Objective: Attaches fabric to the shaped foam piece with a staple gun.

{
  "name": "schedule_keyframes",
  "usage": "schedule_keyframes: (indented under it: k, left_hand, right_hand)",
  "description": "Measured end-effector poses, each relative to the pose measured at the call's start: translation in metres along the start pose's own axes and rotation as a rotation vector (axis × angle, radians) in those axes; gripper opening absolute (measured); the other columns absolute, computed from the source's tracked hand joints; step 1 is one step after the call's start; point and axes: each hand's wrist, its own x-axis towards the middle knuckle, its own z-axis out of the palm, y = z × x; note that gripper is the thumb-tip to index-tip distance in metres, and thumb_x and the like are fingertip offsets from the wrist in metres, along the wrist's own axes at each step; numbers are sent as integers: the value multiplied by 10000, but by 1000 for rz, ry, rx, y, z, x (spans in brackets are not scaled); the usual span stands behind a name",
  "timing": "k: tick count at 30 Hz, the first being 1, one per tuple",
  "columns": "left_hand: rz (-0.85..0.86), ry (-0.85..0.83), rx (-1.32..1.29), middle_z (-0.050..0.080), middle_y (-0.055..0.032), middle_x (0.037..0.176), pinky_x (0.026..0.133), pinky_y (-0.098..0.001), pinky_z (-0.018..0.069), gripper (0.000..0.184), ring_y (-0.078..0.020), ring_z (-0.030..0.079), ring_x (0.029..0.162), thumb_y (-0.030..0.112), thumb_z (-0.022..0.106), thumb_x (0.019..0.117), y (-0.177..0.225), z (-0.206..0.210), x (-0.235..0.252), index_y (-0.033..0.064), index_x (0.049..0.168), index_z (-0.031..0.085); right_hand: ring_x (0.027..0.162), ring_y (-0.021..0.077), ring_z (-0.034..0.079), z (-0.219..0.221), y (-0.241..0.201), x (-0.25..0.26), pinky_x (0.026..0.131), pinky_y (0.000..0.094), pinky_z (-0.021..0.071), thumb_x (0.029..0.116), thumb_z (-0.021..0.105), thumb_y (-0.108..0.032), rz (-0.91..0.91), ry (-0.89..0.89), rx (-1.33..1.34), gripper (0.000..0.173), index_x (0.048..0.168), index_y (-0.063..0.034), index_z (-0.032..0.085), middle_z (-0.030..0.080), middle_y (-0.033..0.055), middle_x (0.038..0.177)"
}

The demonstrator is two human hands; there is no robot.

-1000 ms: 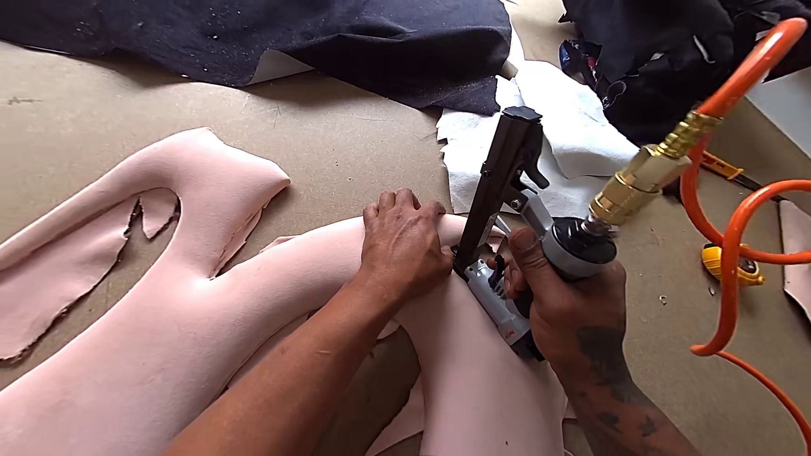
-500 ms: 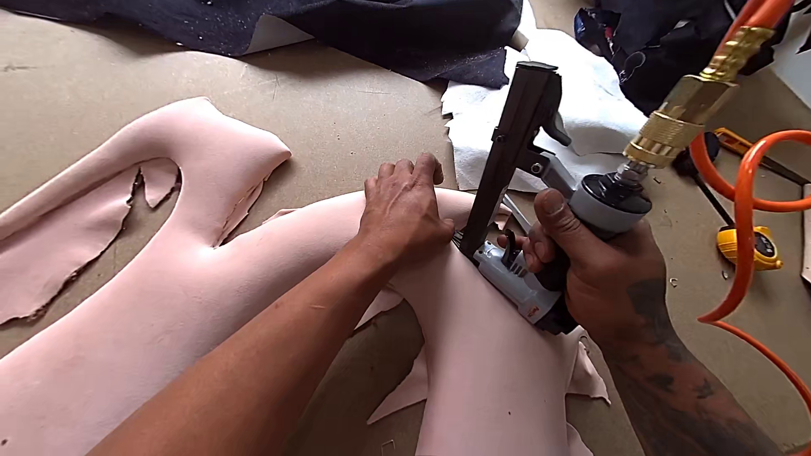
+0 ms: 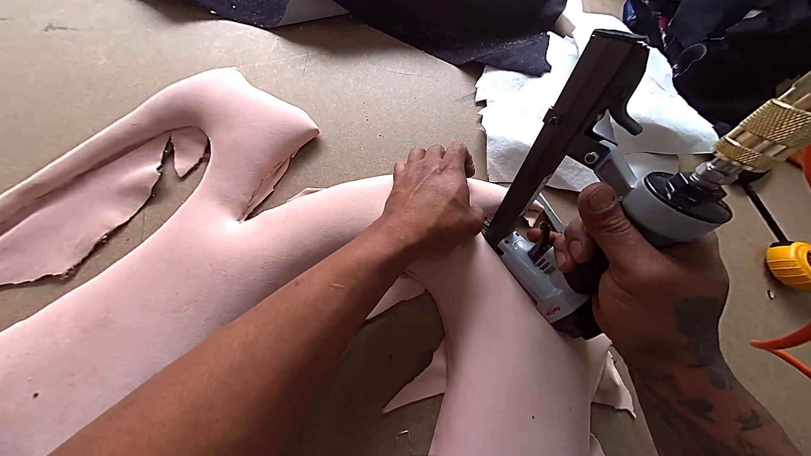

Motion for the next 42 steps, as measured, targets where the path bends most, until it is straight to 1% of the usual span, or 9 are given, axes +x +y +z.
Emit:
schedule_keyframes:
  k: [7,9,11,16,21,25,30,36,42]
  left_hand:
    - [146,126,49,628,-8,1104,839,-506,456,487,-261,571,1106,539,718,766,-3,7,-5,347,1209,658]
    - [285,234,38,640,24,1218,948,-533,445,229,-256,538,1233,450,707,817,-3,11,-11,346,1020,723]
    - [308,254,91,618,11,1366,1112,-614,355,152,-291,451,1398,381,618,910,5,14,-20,324,958,751]
    - [77,54,332,550,-104,1517,1103,-816,226,264,-423,340,1506,203,535,980,58,18,-37,163,1101,766]
    - [-82,-77,400,436,-185,1593,1095,-825,229,344,-456,321,1507,175,571,970,87,19,-34,-6,1241,679]
    - [-80,-102,345,457,-80,1591,1104,-807,225,214,-402,310,1515,252,619,943,79,17,-31,130,1040,766]
    - [66,-4,274,583,-109,1469,1071,-670,412,283,-351,494,1409,166,634,938,60,5,-39,172,1216,688]
    - [-122,-206,404,430,-91,1615,1098,-779,297,369,-405,312,1521,245,617,954,92,5,-27,203,1313,694]
    - [-244,-187,378,399,-73,1632,1080,-856,160,288,-417,199,1555,359,617,958,104,22,-19,167,1120,759]
  right_hand:
    - [455,202,564,-33,-23,9,441,354,540,979,705,-350,111,-115,-150,234,912,-128,674,573,52,590]
    - [454,177,560,-63,-24,4,442,326,548,979,705,-356,130,-93,-123,227,907,-142,679,557,34,589]
    - [455,164,548,-90,-23,-5,463,322,552,970,710,-375,145,-30,-94,257,857,-152,653,522,17,573]
    - [439,187,563,-112,-20,-28,444,337,554,945,732,-371,155,85,-135,253,843,-154,651,539,35,556]
    - [460,206,593,-113,-25,-43,459,352,568,932,745,-394,170,113,-125,255,865,-157,679,575,56,576]
    - [460,196,581,-126,-27,-47,476,353,572,953,728,-379,169,136,3,267,842,-141,678,561,51,572]
    - [459,161,570,-160,-20,-37,496,347,578,958,718,-338,161,305,-2,220,849,-159,652,537,-2,546]
    - [478,136,590,-197,7,-19,512,333,584,958,726,-400,330,452,-33,263,905,-154,649,546,-26,560]
    - [495,109,577,-234,44,14,553,325,598,970,699,-405,474,484,212,280,861,-170,593,524,-54,594]
